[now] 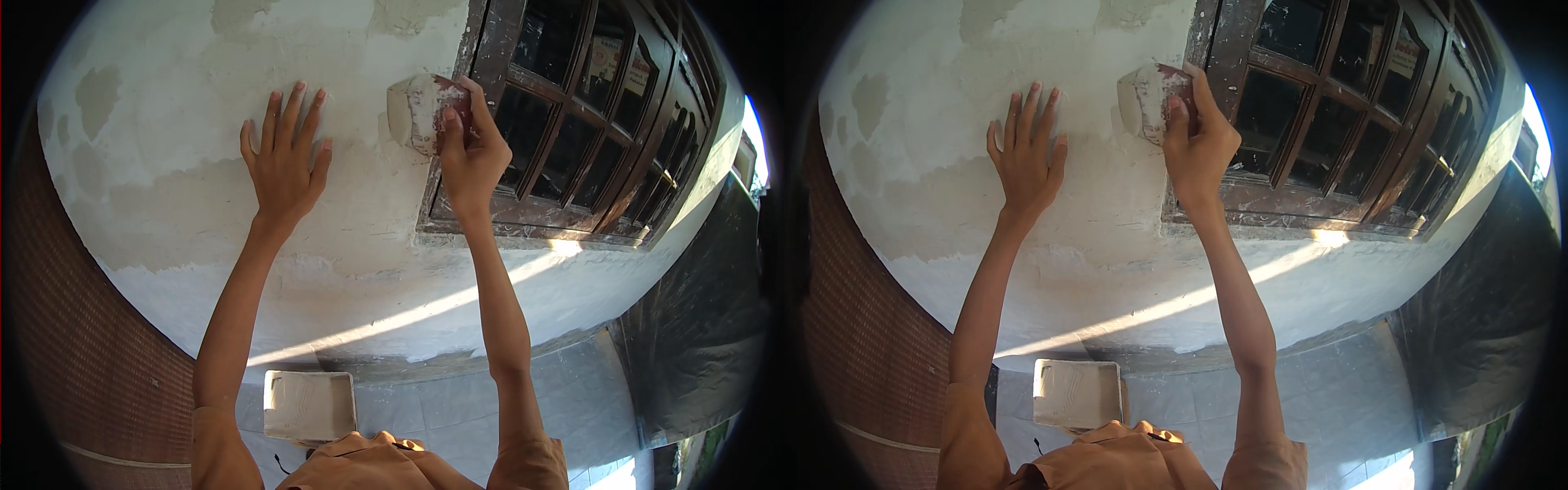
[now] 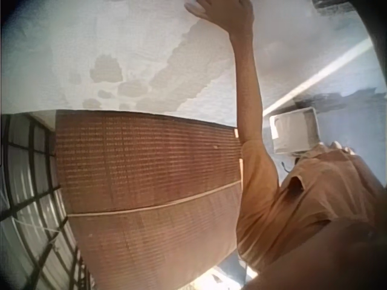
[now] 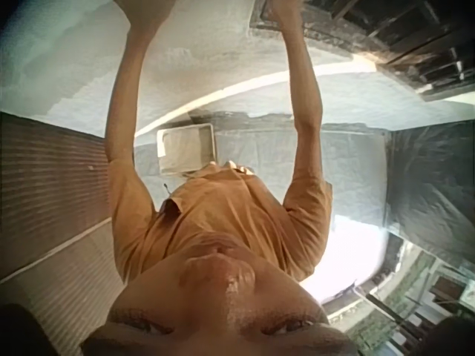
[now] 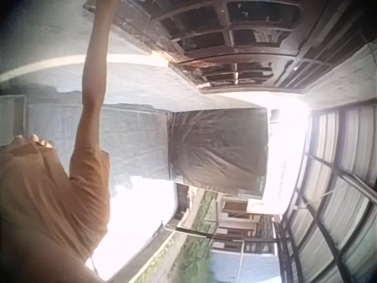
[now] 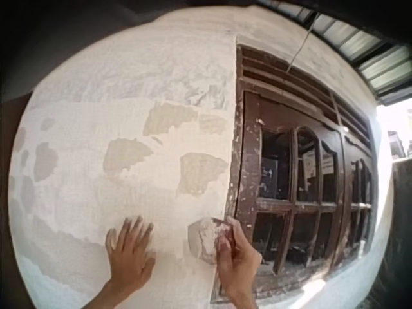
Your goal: The person applies putty to holes and around a window frame on an exterior wall using a putty knife.
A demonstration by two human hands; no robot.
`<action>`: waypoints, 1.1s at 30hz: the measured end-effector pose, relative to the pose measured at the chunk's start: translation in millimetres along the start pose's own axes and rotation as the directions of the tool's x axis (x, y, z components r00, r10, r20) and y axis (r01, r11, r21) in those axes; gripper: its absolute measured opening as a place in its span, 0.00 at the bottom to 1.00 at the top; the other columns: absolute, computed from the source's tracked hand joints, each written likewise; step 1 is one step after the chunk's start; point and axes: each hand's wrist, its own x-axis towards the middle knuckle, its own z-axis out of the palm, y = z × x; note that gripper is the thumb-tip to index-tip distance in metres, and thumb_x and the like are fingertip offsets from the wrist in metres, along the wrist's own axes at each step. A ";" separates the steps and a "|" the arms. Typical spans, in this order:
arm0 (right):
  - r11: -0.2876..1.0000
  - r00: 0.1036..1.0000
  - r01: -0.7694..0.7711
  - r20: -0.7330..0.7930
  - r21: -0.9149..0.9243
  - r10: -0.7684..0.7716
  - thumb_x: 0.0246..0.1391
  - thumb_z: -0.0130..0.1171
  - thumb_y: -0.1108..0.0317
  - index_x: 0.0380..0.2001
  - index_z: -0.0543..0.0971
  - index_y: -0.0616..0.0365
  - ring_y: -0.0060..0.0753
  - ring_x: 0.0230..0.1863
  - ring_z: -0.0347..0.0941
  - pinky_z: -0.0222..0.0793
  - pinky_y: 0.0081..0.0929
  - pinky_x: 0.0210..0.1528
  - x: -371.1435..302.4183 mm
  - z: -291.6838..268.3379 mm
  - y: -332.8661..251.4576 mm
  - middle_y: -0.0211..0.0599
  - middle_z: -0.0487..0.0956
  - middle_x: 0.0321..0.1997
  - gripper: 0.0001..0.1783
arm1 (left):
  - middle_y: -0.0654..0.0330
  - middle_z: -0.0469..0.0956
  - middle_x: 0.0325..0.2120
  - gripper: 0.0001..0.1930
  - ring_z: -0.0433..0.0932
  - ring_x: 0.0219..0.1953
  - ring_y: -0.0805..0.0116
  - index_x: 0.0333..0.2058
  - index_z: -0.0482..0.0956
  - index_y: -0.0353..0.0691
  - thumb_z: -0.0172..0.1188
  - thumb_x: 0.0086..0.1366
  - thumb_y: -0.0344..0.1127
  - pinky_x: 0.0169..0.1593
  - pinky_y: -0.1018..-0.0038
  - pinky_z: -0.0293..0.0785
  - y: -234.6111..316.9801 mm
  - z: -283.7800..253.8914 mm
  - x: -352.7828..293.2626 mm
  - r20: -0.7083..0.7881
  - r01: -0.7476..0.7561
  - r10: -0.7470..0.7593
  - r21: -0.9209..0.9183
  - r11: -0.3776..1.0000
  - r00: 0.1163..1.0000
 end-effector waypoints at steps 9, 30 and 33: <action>0.998 0.999 -0.036 0.014 0.047 0.035 0.59 0.55 0.78 0.56 0.75 0.57 0.13 0.33 0.72 0.66 0.12 0.34 -26.0 -7.0 -0.5 0.34 0.80 0.31 0.21 | 0.66 0.57 0.68 0.28 0.52 0.70 0.62 0.65 0.64 0.57 0.50 0.65 0.45 0.66 0.49 0.37 0.6 2.0 -1.9 0.007 0.018 -0.018 -0.022 1.000 1.000; 0.990 0.990 -0.139 -0.029 -0.007 0.139 0.60 0.54 0.79 0.57 0.73 0.60 0.14 0.34 0.72 0.69 0.14 0.34 -63.6 -16.0 19.9 0.36 0.82 0.37 0.21 | 0.65 0.55 0.69 0.28 0.51 0.70 0.62 0.65 0.62 0.56 0.48 0.66 0.46 0.65 0.45 0.39 3.7 3.4 -3.2 0.025 0.015 -0.014 -0.035 0.999 1.000; 0.983 0.936 -0.152 -0.305 0.105 0.177 0.61 0.52 0.79 0.58 0.72 0.61 0.18 0.36 0.75 0.74 0.19 0.38 -46.7 -33.6 20.2 0.38 0.81 0.39 0.21 | 0.65 0.55 0.69 0.28 0.51 0.70 0.62 0.66 0.62 0.56 0.48 0.66 0.45 0.64 0.46 0.38 3.0 -0.5 -2.5 0.049 0.012 -0.011 -0.028 1.000 0.999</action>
